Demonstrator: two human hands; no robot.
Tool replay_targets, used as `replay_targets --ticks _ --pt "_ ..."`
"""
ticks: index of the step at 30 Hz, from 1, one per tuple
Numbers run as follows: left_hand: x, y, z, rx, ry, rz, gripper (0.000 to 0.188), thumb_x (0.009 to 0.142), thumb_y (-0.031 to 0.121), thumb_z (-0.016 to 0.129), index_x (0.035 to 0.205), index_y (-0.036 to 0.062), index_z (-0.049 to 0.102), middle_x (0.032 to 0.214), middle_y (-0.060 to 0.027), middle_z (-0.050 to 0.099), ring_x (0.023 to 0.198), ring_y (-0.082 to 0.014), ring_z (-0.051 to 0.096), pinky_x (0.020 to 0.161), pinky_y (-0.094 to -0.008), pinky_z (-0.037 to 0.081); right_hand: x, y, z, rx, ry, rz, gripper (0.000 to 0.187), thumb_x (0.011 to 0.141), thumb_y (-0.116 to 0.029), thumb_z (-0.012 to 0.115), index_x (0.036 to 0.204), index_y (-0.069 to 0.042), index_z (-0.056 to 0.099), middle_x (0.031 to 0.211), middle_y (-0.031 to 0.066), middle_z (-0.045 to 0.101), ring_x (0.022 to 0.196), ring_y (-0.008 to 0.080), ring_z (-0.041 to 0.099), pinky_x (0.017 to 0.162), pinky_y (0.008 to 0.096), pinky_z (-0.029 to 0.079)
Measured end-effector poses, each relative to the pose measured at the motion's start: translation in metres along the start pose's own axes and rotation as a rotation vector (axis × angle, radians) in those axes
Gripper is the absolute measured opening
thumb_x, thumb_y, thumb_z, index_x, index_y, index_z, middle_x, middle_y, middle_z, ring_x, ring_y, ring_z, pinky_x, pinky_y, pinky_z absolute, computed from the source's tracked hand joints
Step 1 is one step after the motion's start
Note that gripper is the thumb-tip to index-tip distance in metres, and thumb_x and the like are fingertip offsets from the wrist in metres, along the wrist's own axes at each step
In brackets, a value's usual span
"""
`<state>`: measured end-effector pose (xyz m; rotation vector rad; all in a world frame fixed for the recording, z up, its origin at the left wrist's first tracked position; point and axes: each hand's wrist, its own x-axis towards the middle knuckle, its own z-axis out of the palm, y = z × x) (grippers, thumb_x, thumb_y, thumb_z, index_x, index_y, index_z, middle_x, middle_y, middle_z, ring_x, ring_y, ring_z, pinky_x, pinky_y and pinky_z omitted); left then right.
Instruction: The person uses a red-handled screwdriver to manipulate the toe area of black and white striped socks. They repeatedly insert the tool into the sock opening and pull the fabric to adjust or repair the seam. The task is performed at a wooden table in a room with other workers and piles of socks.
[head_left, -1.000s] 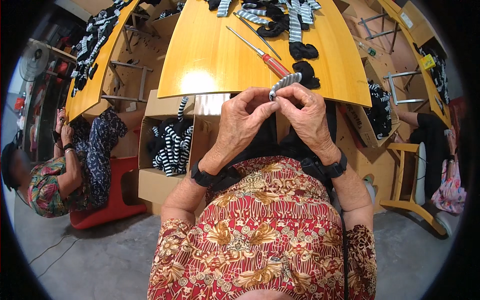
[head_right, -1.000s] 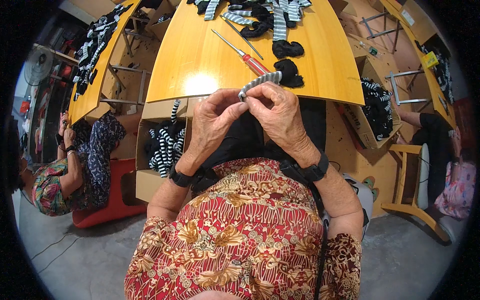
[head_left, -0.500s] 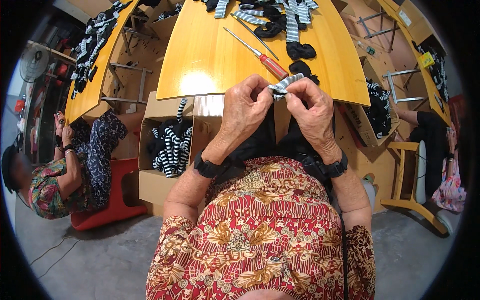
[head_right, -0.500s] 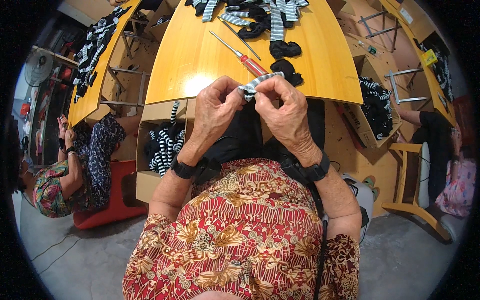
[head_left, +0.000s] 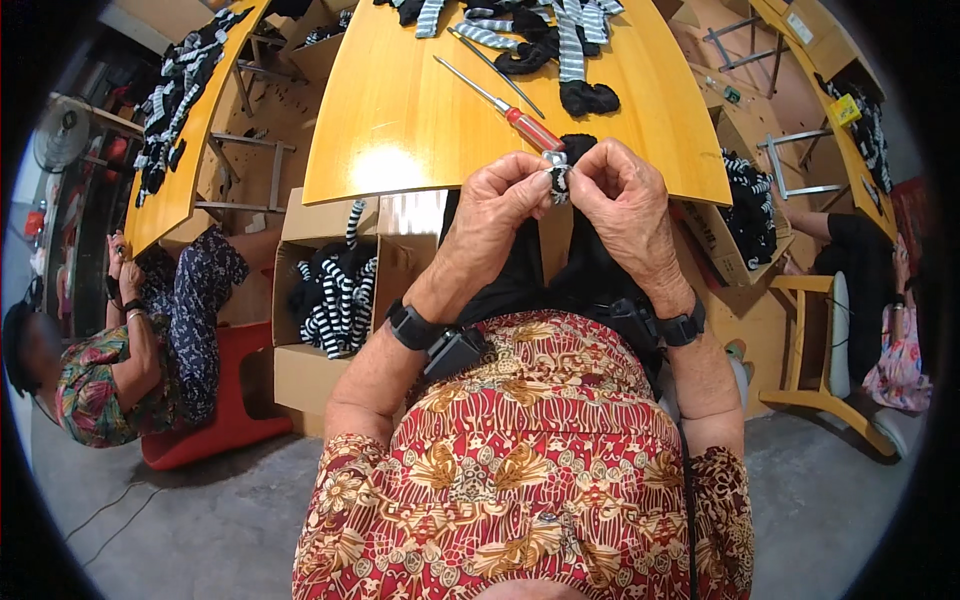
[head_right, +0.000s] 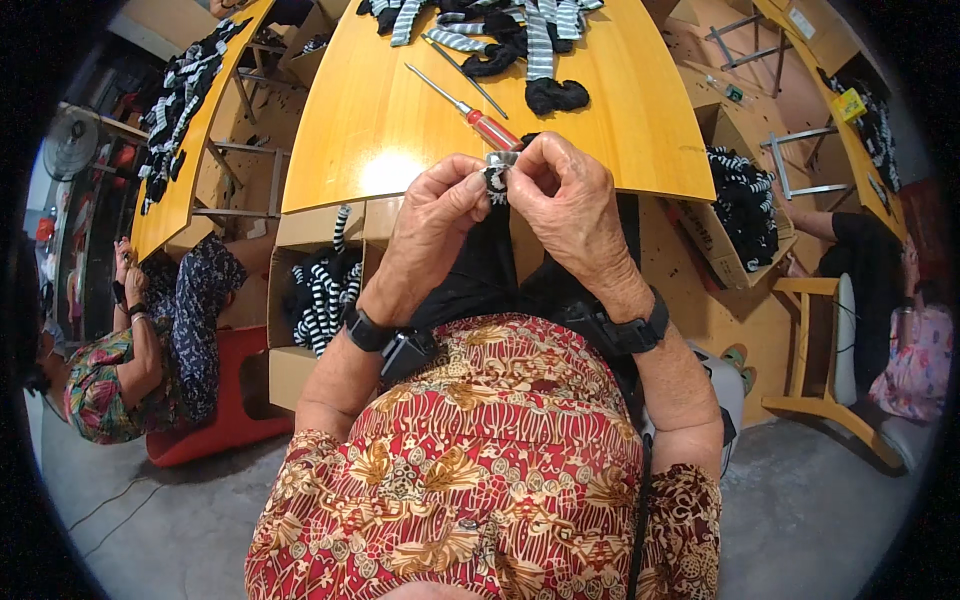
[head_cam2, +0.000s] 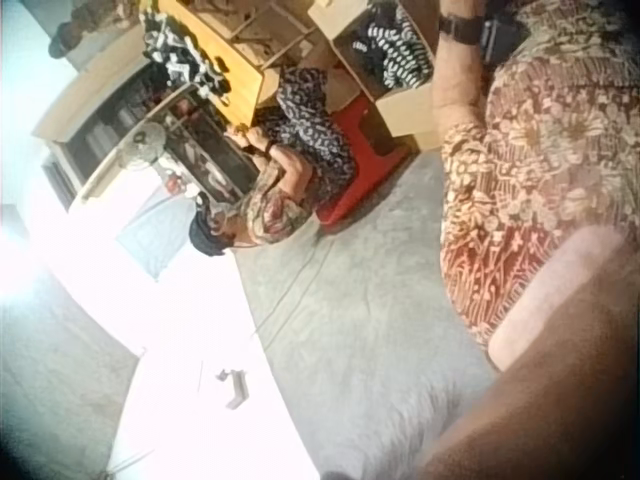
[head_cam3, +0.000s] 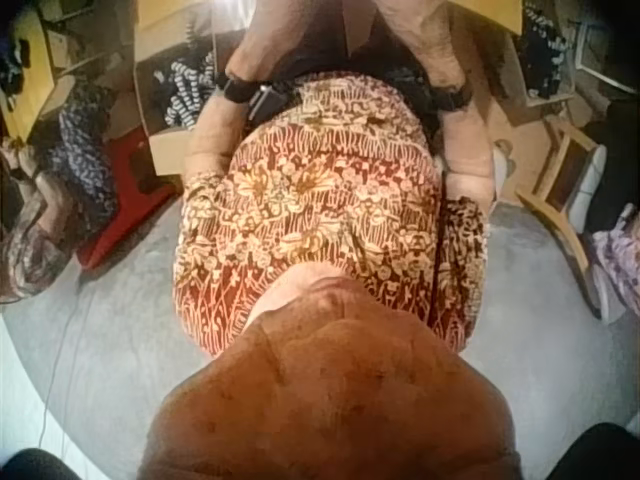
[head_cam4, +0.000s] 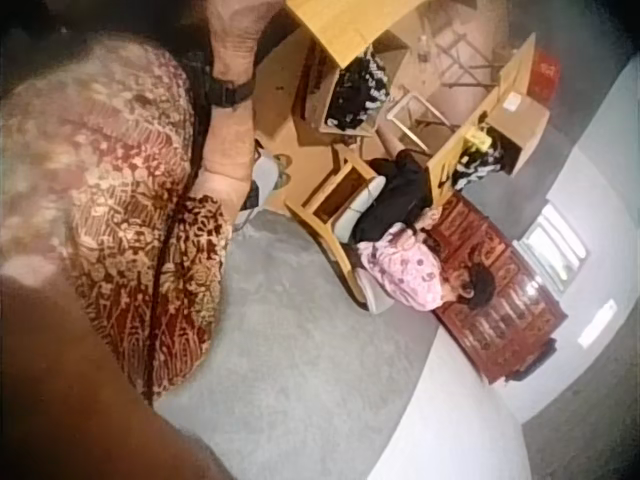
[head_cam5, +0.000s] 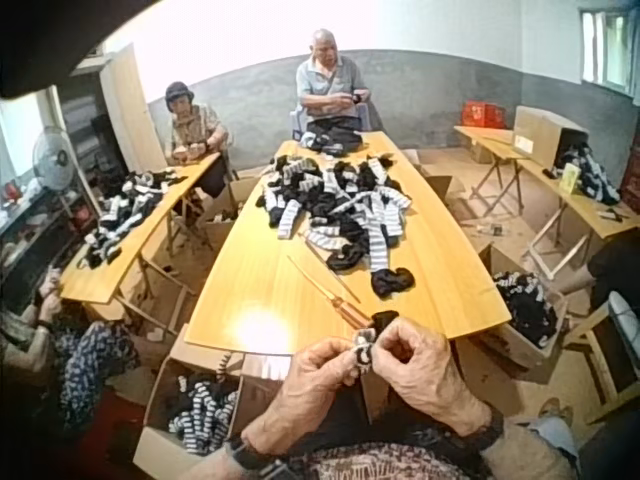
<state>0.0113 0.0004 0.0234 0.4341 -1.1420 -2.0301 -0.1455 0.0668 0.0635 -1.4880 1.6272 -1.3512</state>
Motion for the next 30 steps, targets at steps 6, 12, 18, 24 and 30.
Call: replay_targets --ticks 6,12,18,24,30 --pt "0.006 -0.005 -0.001 -0.008 -0.1 -0.117 0.016 0.096 0.022 0.06 0.097 0.0061 0.06 0.085 0.0028 0.058 0.077 -0.0054 0.052 0.072 -0.0204 0.044 -0.003 0.011 0.003 0.093 -0.002 0.038 0.009 0.088 -0.008 0.061 0.091 0.001 0.061 0.07 0.0021 0.056 0.067 0.0074 0.055 0.063 0.0243 0.048" --pt "0.005 0.006 0.009 0.898 -0.003 0.194 0.021 0.089 0.02 0.067 0.094 0.0015 0.058 0.076 -0.0024 0.055 0.066 -0.0087 0.051 0.062 -0.0255 0.045 -0.002 0.014 -0.007 -0.066 0.035 -0.153 0.009 0.087 -0.006 0.061 0.092 0.001 0.062 0.081 0.0062 0.058 0.073 0.0153 0.058 0.065 0.0276 0.048" --pt "-0.003 0.015 0.028 0.869 0.099 0.273 0.025 0.083 0.019 0.074 0.094 0.0004 0.062 0.075 -0.0079 0.065 0.066 -0.0108 0.061 0.063 -0.0248 0.05 -0.006 0.007 -0.007 -0.163 0.06 -0.166 0.007 0.085 -0.004 0.062 0.088 0.001 0.06 0.081 0.0084 0.057 0.073 0.0189 0.059 0.064 0.0299 0.048" --pt "-0.002 0.003 0.015 0.704 0.125 0.173 0.017 0.089 0.015 0.068 0.095 -0.0013 0.065 0.077 -0.005 0.068 0.069 -0.0081 0.063 0.063 -0.0223 0.052 -0.007 0.008 0.002 -0.174 0.054 -0.249 0.008 0.084 -0.005 0.064 0.086 0.002 0.059 0.08 0.01 0.057 0.073 0.0228 0.06 0.066 0.033 0.048" --pt "-0.005 0.004 0.017 0.938 0.172 0.244 0.013 0.091 0.01 0.064 0.096 -0.0015 0.065 0.077 -0.0054 0.068 0.069 -0.0093 0.065 0.062 -0.023 0.053 -0.007 0.012 0.003 -0.141 0.052 -0.201 0.009 0.083 -0.005 0.064 0.085 0.002 0.059 0.08 0.0109 0.057 0.073 0.025 0.061 0.067 0.0341 0.048"
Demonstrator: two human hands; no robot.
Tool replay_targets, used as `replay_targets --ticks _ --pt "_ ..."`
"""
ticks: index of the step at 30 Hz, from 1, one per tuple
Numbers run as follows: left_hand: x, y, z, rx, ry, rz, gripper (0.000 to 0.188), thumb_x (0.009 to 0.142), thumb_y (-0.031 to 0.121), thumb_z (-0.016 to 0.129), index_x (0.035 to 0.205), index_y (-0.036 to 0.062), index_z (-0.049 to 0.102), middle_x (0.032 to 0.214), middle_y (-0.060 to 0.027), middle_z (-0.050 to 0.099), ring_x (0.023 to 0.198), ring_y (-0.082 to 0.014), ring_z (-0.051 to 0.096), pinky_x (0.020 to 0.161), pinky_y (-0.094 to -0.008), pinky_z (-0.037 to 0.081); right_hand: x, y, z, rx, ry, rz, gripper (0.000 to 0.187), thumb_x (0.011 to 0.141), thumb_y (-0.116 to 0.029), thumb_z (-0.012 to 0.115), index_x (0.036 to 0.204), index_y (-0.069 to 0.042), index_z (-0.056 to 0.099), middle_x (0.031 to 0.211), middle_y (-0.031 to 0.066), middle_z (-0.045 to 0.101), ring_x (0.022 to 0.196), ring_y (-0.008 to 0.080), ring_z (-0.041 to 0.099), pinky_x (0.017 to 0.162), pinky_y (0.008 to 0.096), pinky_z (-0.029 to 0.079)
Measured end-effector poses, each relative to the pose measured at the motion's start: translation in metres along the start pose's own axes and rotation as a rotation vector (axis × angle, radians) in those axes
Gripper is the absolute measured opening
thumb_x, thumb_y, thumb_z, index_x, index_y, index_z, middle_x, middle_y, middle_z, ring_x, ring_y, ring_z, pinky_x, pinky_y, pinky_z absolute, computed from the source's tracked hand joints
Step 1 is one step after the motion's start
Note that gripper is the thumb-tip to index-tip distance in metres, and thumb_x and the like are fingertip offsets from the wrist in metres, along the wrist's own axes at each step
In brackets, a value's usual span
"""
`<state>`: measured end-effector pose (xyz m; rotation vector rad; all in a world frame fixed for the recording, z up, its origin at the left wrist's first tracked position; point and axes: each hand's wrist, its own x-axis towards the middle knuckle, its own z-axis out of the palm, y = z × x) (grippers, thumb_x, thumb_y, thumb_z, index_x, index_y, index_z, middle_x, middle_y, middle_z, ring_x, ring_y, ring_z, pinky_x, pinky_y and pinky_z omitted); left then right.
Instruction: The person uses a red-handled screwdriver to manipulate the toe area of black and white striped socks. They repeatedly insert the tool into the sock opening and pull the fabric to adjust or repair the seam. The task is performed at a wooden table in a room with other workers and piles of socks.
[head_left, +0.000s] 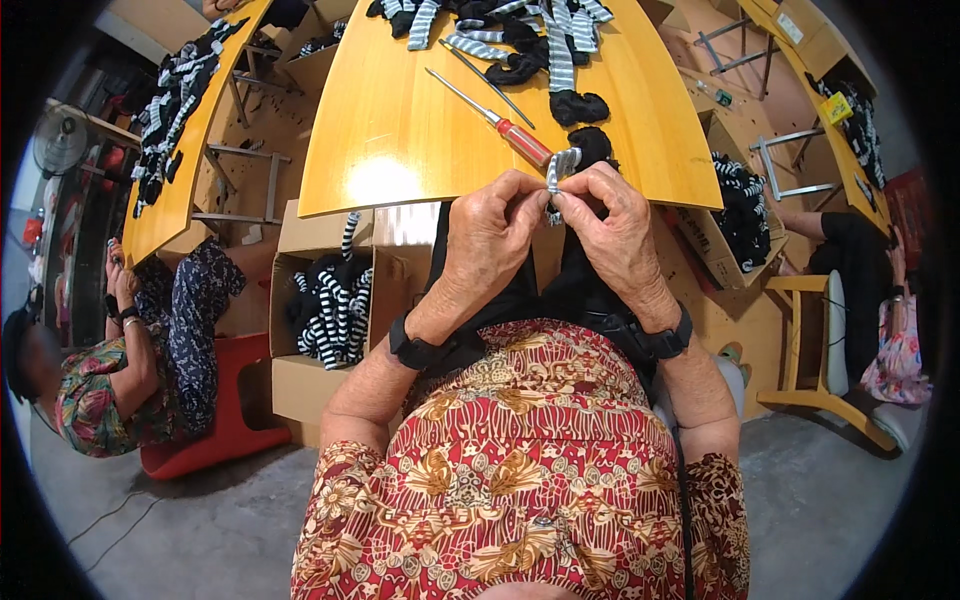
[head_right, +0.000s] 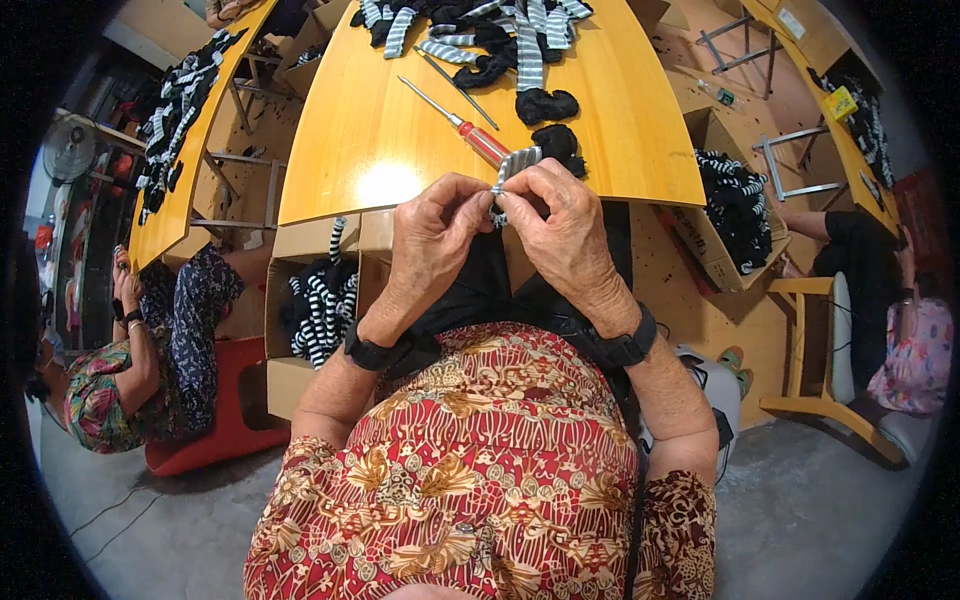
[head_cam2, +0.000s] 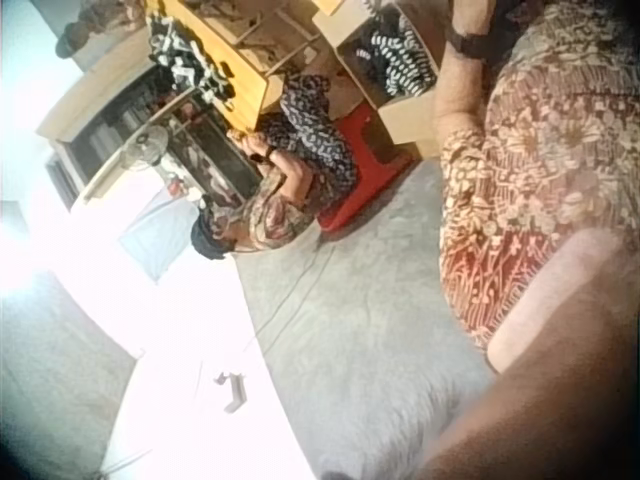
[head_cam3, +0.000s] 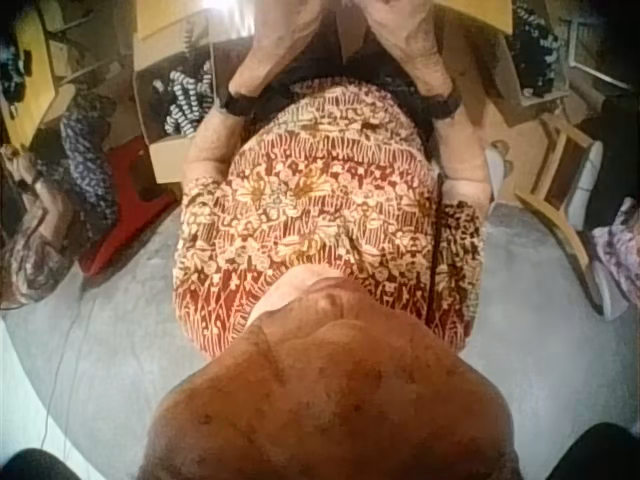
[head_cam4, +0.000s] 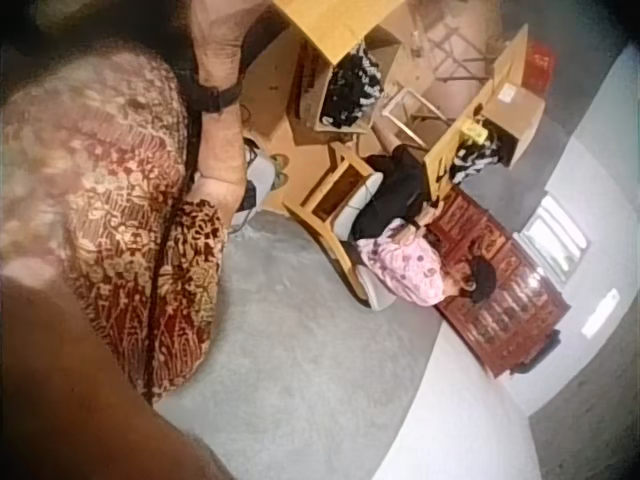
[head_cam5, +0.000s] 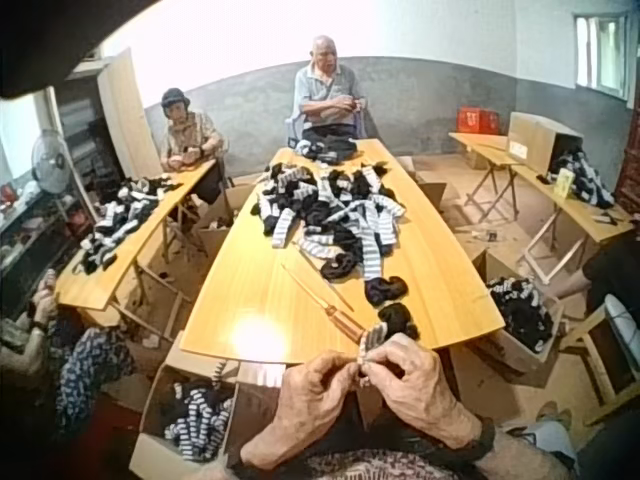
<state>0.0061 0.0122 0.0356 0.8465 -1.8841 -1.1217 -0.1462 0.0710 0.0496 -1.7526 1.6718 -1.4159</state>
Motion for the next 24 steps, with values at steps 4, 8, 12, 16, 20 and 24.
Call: replay_targets --ticks 4,8,12,16,20,24 --pt "-0.003 0.01 -0.001 0.156 -0.024 0.062 0.012 0.089 0.007 0.064 0.096 -0.0032 0.064 0.079 -0.0076 0.07 0.07 -0.0114 0.066 0.064 -0.0254 0.054 -0.001 0.001 -0.001 -0.049 -0.008 -0.02 0.009 0.083 -0.005 0.065 0.085 0.002 0.059 0.079 0.0108 0.056 0.072 0.0246 0.06 0.066 0.0338 0.048" --pt "-0.004 0.011 -0.004 0.13 -0.065 0.018 0.013 0.088 0.006 0.063 0.096 -0.0038 0.063 0.08 -0.0085 0.07 0.072 -0.0114 0.066 0.064 -0.026 0.054 -0.004 0.002 -0.001 -0.02 -0.019 -0.02 0.008 0.081 -0.003 0.066 0.084 0.002 0.06 0.078 0.0108 0.056 0.071 0.0246 0.06 0.066 0.0334 0.048" --pt "-0.005 0.003 -0.004 0.127 -0.073 -0.017 0.012 0.089 0.007 0.061 0.096 -0.0036 0.062 0.079 -0.0069 0.068 0.073 -0.0098 0.065 0.065 -0.0249 0.053 -0.007 -0.002 -0.001 0.011 -0.054 -0.017 0.008 0.081 -0.003 0.066 0.084 0.002 0.061 0.079 0.0108 0.056 0.071 0.0251 0.059 0.066 0.0333 0.047" --pt "-0.001 -0.013 0.001 -0.102 -0.044 -0.075 0.012 0.093 0.007 0.057 0.098 -0.003 0.061 0.079 -0.0055 0.064 0.071 -0.0087 0.062 0.064 -0.0227 0.052 -0.005 0.002 0.004 -0.006 -0.001 -0.074 0.009 0.081 -0.003 0.066 0.086 0.002 0.06 0.078 0.0098 0.056 0.071 0.023 0.059 0.065 0.0319 0.047" --pt "0.0 -0.009 0.007 -0.143 -0.032 -0.15 0.012 0.096 0.007 0.053 0.1 -0.0026 0.06 0.08 -0.0063 0.064 0.07 -0.0093 0.062 0.06 -0.0227 0.051 -0.008 0.011 0.005 0.237 -0.038 0.143 0.008 0.085 -0.005 0.066 0.088 0.001 0.062 0.078 0.0031 0.059 0.072 0.0123 0.057 0.065 0.0268 0.046" --pt "0.005 -0.009 0.006 0.125 -0.092 0.034 0.012 0.095 0.006 0.052 0.1 -0.0024 0.059 0.076 -0.0057 0.064 0.068 -0.0098 0.062 0.058 -0.0249 0.05 -0.011 0.018 0.003 0.666 -0.099 0.375 0.007 0.089 -0.008 0.064 0.089 -0.002 0.064 0.082 -0.0033 0.062 0.076 0.004 0.054 0.068 0.0215 0.045"
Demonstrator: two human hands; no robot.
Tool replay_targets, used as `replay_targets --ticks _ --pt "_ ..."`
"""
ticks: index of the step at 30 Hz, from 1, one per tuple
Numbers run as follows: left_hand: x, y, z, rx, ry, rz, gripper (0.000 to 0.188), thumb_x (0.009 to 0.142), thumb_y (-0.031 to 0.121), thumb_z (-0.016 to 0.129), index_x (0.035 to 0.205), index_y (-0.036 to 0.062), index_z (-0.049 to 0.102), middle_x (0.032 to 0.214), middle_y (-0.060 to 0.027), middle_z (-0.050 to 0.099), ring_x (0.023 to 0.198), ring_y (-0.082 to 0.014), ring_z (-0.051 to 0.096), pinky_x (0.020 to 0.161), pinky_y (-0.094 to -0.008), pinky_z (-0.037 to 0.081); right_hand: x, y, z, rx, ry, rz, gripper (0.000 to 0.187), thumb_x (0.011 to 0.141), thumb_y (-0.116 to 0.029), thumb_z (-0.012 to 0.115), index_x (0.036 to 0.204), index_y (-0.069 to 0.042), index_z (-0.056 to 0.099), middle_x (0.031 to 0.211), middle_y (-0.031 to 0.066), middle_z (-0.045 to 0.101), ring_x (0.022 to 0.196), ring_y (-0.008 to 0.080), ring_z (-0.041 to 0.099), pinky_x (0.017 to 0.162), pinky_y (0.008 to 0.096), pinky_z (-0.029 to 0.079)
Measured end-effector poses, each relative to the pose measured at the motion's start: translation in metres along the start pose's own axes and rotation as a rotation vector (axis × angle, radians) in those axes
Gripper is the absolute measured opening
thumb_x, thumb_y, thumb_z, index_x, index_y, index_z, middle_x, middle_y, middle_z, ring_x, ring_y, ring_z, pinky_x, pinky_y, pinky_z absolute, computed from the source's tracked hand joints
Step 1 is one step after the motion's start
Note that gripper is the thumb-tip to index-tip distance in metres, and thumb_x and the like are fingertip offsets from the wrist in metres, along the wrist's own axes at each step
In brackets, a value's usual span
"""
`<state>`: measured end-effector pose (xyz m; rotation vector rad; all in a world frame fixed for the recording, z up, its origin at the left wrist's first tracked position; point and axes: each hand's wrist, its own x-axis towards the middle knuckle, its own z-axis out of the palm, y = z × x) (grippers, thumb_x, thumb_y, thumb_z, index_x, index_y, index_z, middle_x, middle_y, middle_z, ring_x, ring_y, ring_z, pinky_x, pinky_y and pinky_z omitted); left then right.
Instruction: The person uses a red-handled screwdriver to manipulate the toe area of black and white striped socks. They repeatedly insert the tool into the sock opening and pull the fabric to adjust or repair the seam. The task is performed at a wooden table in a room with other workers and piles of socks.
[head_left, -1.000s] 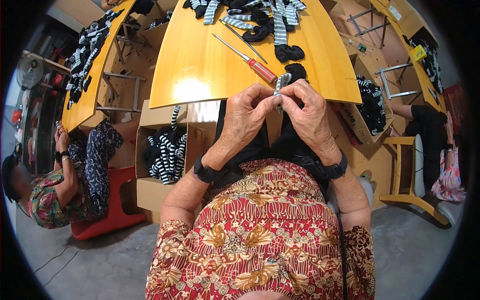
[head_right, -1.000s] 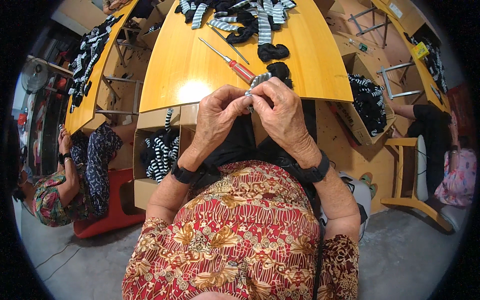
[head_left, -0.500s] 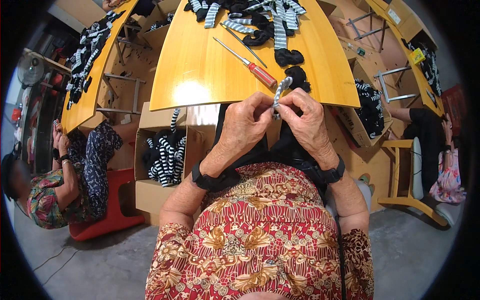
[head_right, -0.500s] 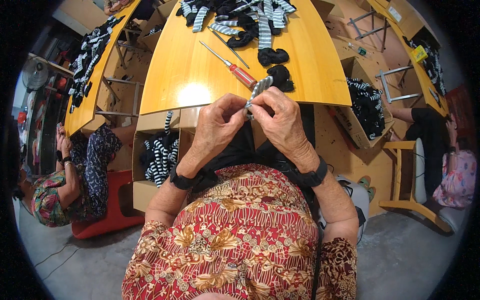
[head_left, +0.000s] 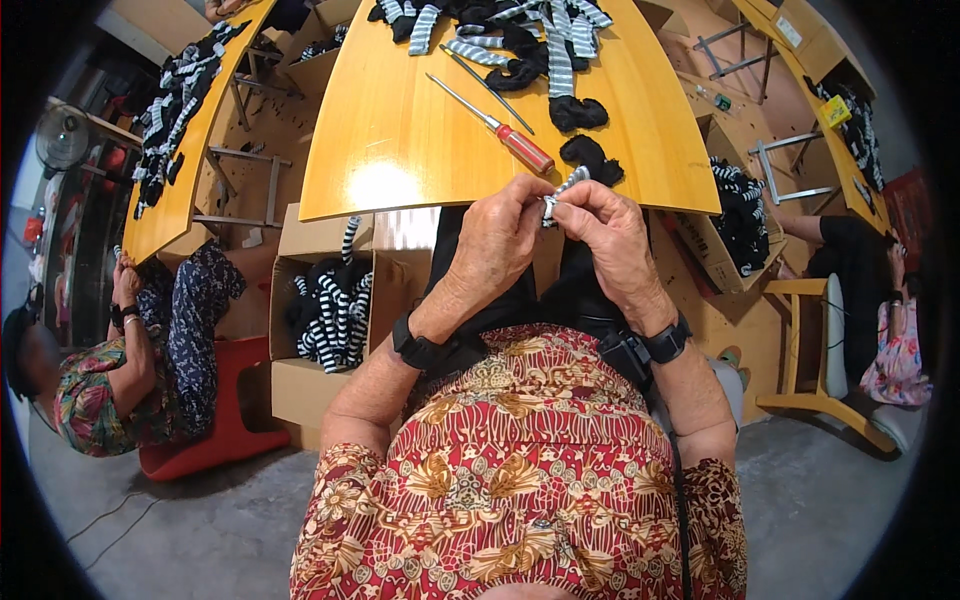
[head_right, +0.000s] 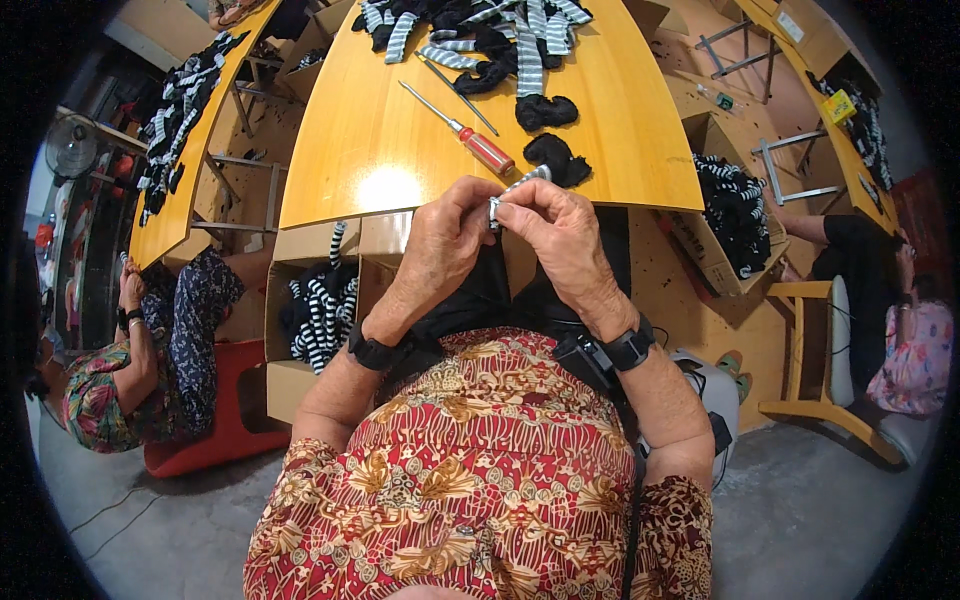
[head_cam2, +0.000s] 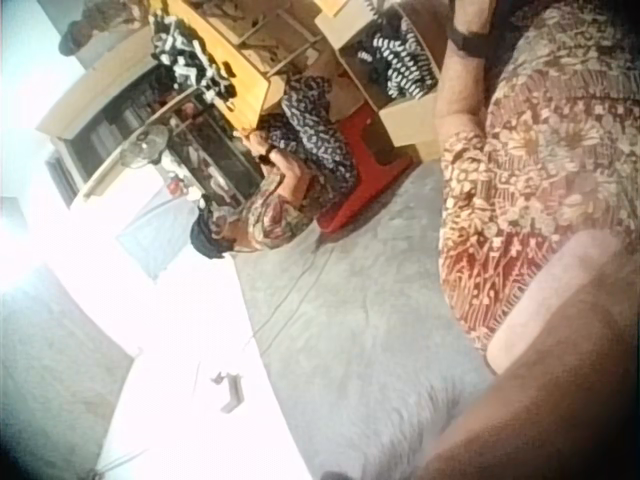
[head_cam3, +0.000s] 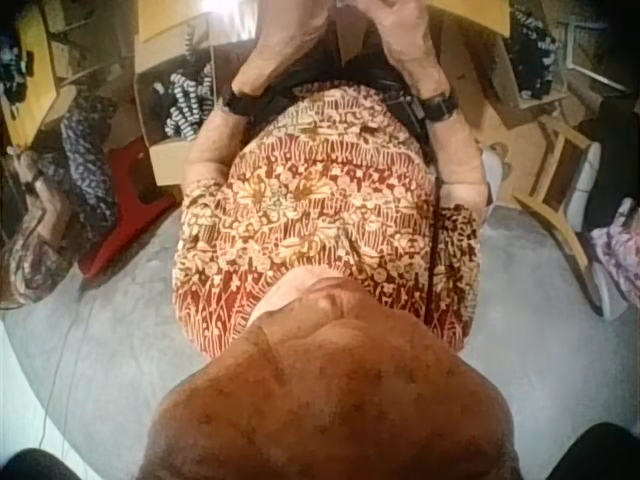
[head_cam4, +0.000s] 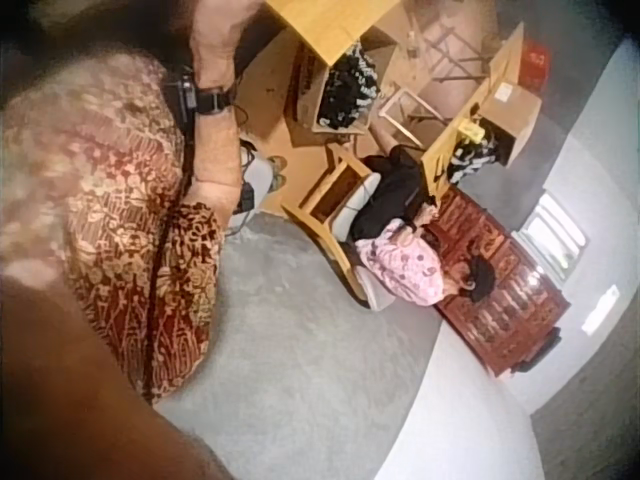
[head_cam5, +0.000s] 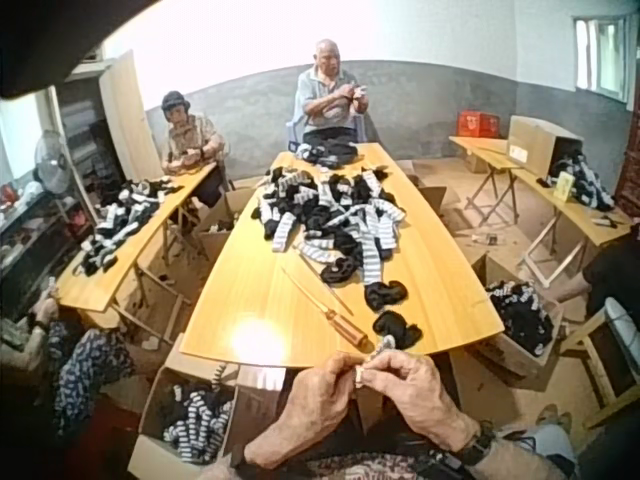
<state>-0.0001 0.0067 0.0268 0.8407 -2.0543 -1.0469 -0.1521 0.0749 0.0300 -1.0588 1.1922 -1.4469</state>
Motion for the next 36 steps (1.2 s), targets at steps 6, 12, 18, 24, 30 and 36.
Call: replay_targets --ticks 6,12,18,24,30,36 --pt "0.002 -0.007 0.0 -0.052 -0.072 -0.007 0.012 0.094 0.005 0.053 0.101 -0.0017 0.06 0.073 -0.0017 0.061 0.062 -0.0085 0.057 0.057 -0.025 0.047 -0.005 -0.004 -0.004 -0.121 -0.011 0.065 0.007 0.087 -0.008 0.064 0.087 -0.002 0.063 0.079 -0.0022 0.06 0.072 0.0054 0.054 0.066 0.0214 0.045" --pt "0.002 -0.014 0.002 -1.03 -0.235 -0.39 0.013 0.095 0.017 0.06 0.101 0.0059 0.062 0.082 0.0069 0.056 0.069 -0.0023 0.046 0.062 -0.0173 0.039 -0.002 -0.012 -0.005 -0.596 0.161 -0.198 0.01 0.082 -0.004 0.064 0.081 0.001 0.056 0.073 0.0034 0.055 0.064 0.0079 0.053 0.059 0.0252 0.045" --pt "0.002 -0.01 -0.001 -1.158 -0.315 -0.404 0.011 0.094 0.018 0.062 0.098 0.0086 0.061 0.084 0.0061 0.056 0.072 -0.0028 0.048 0.063 -0.0181 0.04 0.005 -0.001 -0.005 -0.473 0.154 -0.175 0.005 0.086 -0.004 0.061 0.084 0.0 0.059 0.076 0.0006 0.057 0.069 0.006 0.053 0.063 0.0234 0.045" --pt "0.003 -0.012 0.002 -0.911 -0.104 -0.407 0.01 0.093 0.018 0.064 0.091 0.0099 0.057 0.08 0.0046 0.056 0.067 -0.0036 0.05 0.06 -0.0172 0.04 0.004 0.001 -0.003 -0.007 0.155 -0.088 0.007 0.091 -0.007 0.061 0.092 0.0 0.064 0.082 -0.0021 0.06 0.076 0.0041 0.053 0.07 0.0193 0.044" --pt "0.007 -0.005 0.003 -0.933 -0.009 -0.434 0.01 0.094 0.016 0.062 0.09 0.0087 0.056 0.079 0.0035 0.056 0.064 -0.0045 0.05 0.057 -0.0174 0.039 0.007 0.006 0.001 0.025 0.138 -0.113 0.005 0.091 -0.006 0.062 0.092 -0.002 0.064 0.082 -0.0024 0.06 0.073 0.0041 0.052 0.067 0.0186 0.043" --pt "0.005 -0.007 0.008 -0.963 0.064 -0.383 0.009 0.094 0.016 0.061 0.092 0.0099 0.055 0.08 0.0032 0.056 0.059 -0.0049 0.045 0.054 -0.0178 0.037 0.005 -0.004 0.004 -0.373 0.154 -0.269 0.004 0.089 -0.006 0.062 0.088 -0.002 0.061 0.079 -0.0021 0.058 0.071 0.0049 0.051 0.064 0.0214 0.043"
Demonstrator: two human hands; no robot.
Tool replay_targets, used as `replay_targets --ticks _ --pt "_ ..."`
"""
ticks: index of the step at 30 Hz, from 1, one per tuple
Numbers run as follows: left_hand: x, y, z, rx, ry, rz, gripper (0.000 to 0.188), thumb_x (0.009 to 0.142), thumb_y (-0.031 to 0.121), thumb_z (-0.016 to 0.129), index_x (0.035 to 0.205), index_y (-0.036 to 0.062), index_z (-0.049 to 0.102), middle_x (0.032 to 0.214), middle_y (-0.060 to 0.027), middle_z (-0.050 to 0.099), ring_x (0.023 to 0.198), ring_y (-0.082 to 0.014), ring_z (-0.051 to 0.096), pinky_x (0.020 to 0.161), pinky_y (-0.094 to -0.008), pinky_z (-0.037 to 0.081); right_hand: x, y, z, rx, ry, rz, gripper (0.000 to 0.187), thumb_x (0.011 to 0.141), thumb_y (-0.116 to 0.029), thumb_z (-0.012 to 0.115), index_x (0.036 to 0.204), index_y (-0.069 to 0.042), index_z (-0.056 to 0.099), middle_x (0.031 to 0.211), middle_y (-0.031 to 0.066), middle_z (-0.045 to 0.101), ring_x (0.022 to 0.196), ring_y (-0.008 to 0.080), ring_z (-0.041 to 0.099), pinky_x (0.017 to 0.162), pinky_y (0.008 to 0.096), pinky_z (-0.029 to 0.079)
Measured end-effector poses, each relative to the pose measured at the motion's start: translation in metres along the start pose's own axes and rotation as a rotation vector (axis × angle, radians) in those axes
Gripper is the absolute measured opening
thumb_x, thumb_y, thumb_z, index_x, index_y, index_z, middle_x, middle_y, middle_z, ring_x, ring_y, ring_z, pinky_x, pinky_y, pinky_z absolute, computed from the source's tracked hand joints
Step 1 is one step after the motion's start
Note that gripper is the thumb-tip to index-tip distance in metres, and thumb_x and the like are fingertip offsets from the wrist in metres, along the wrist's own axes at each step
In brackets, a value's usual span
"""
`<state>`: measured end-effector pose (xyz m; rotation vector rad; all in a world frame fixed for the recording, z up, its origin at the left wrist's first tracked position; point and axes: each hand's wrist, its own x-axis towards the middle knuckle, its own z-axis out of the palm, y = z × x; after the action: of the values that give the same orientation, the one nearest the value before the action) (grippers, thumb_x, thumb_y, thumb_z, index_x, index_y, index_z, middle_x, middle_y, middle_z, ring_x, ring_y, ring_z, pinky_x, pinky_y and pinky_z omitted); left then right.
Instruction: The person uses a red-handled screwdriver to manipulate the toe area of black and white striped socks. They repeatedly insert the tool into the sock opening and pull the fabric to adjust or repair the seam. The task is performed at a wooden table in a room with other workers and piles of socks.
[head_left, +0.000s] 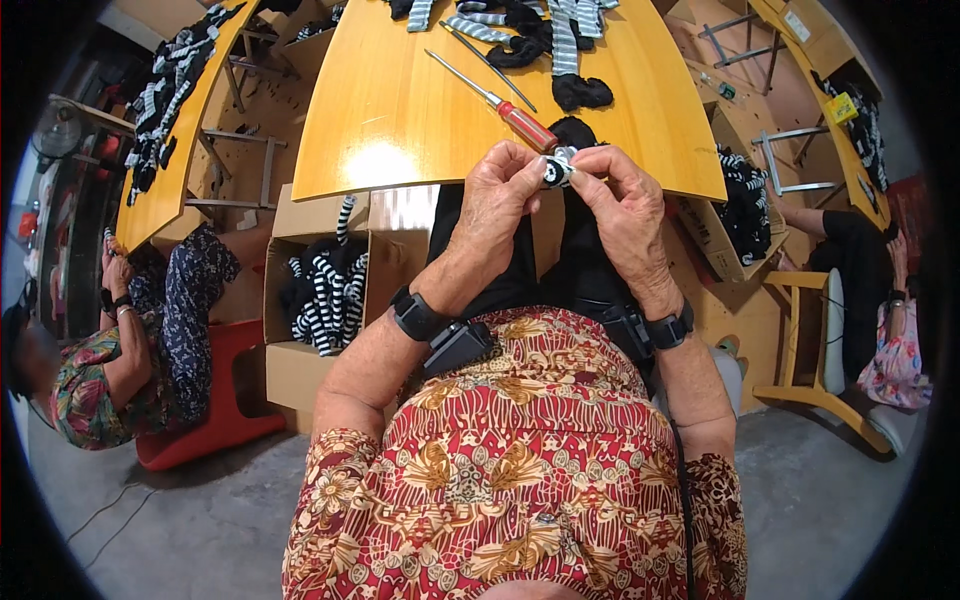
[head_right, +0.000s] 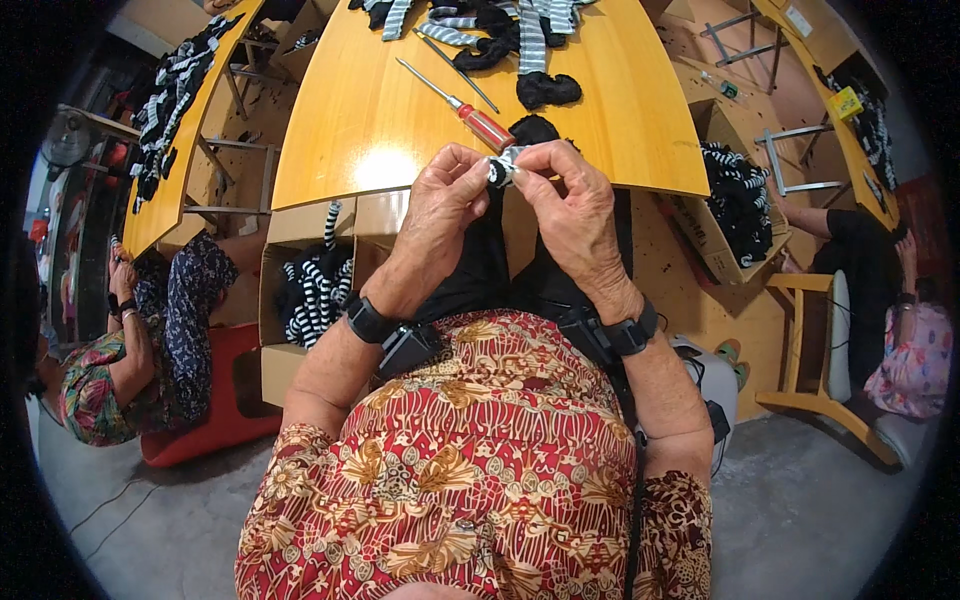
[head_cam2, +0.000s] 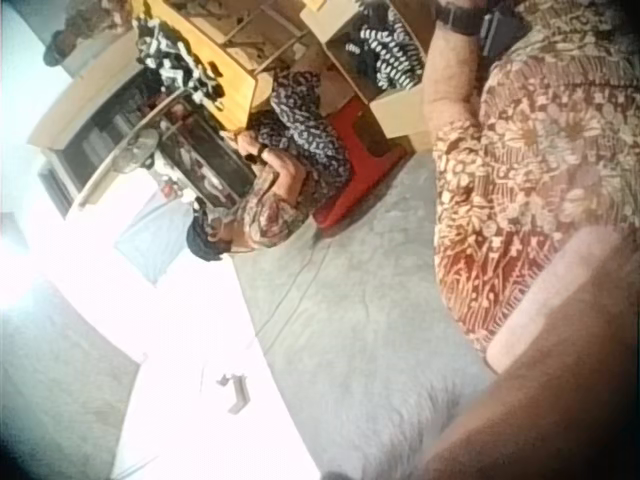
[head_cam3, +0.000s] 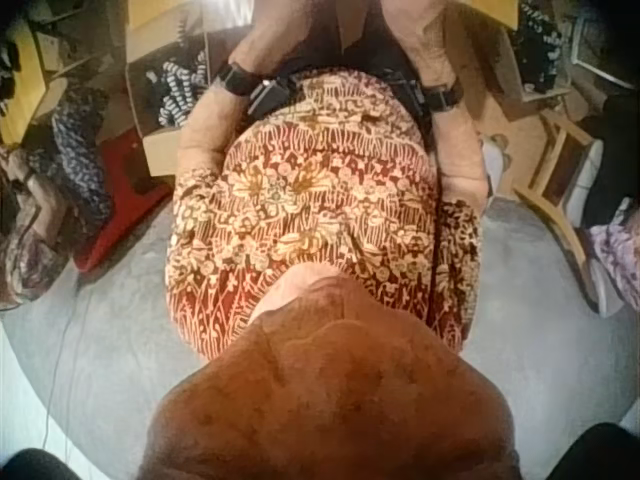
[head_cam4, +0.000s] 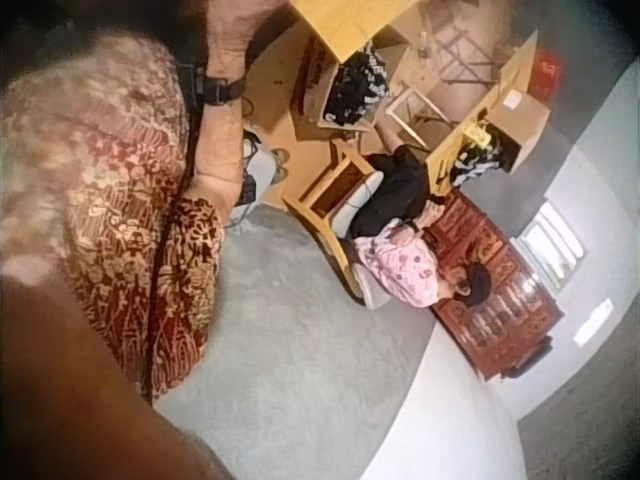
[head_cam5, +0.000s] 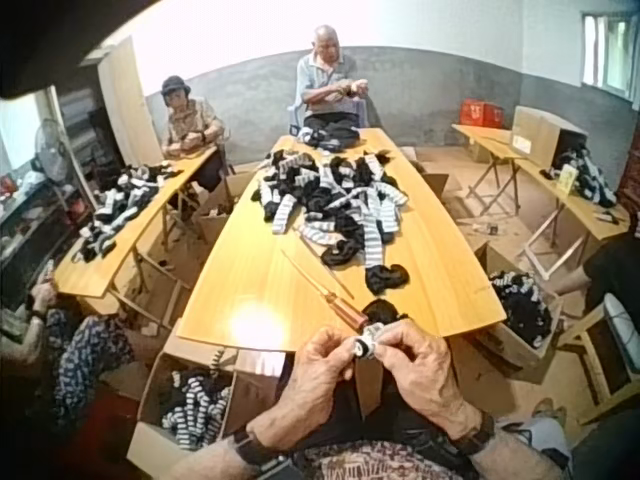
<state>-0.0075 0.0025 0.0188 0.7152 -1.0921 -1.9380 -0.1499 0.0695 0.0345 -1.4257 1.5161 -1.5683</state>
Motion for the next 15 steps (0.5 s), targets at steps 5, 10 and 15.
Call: replay_targets --ticks 5,10,15 --pt "0.004 -0.006 -0.005 -0.239 -0.048 -0.06 0.01 0.095 0.016 0.061 0.096 0.0108 0.053 0.08 0.0033 0.056 0.056 -0.004 0.041 0.052 -0.0179 0.035 0.002 0.002 -0.002 -0.05 -0.003 0.135 0.006 0.089 -0.007 0.061 0.085 -0.002 0.059 0.074 -0.003 0.056 0.069 0.0046 0.05 0.064 0.0217 0.042" --pt "0.004 -0.013 -0.008 -0.329 -0.213 -0.091 0.013 0.093 0.018 0.064 0.095 0.0094 0.054 0.082 0.0019 0.057 0.057 -0.0017 0.04 0.046 -0.0164 0.029 -0.001 0.007 -0.005 0.23 -0.019 0.298 0.007 0.09 -0.009 0.062 0.087 -0.003 0.061 0.074 -0.0039 0.056 0.067 0.0039 0.05 0.061 0.0192 0.041" --pt "-0.003 0.002 -0.006 -0.256 -0.286 -0.11 0.013 0.093 0.019 0.064 0.098 0.0088 0.056 0.085 0.003 0.058 0.063 -0.001 0.044 0.051 -0.0156 0.034 -0.004 0.012 -0.007 0.52 -0.104 0.346 0.008 0.09 -0.013 0.065 0.091 -0.005 0.063 0.077 -0.0045 0.058 0.068 0.0022 0.049 0.06 0.0171 0.039"
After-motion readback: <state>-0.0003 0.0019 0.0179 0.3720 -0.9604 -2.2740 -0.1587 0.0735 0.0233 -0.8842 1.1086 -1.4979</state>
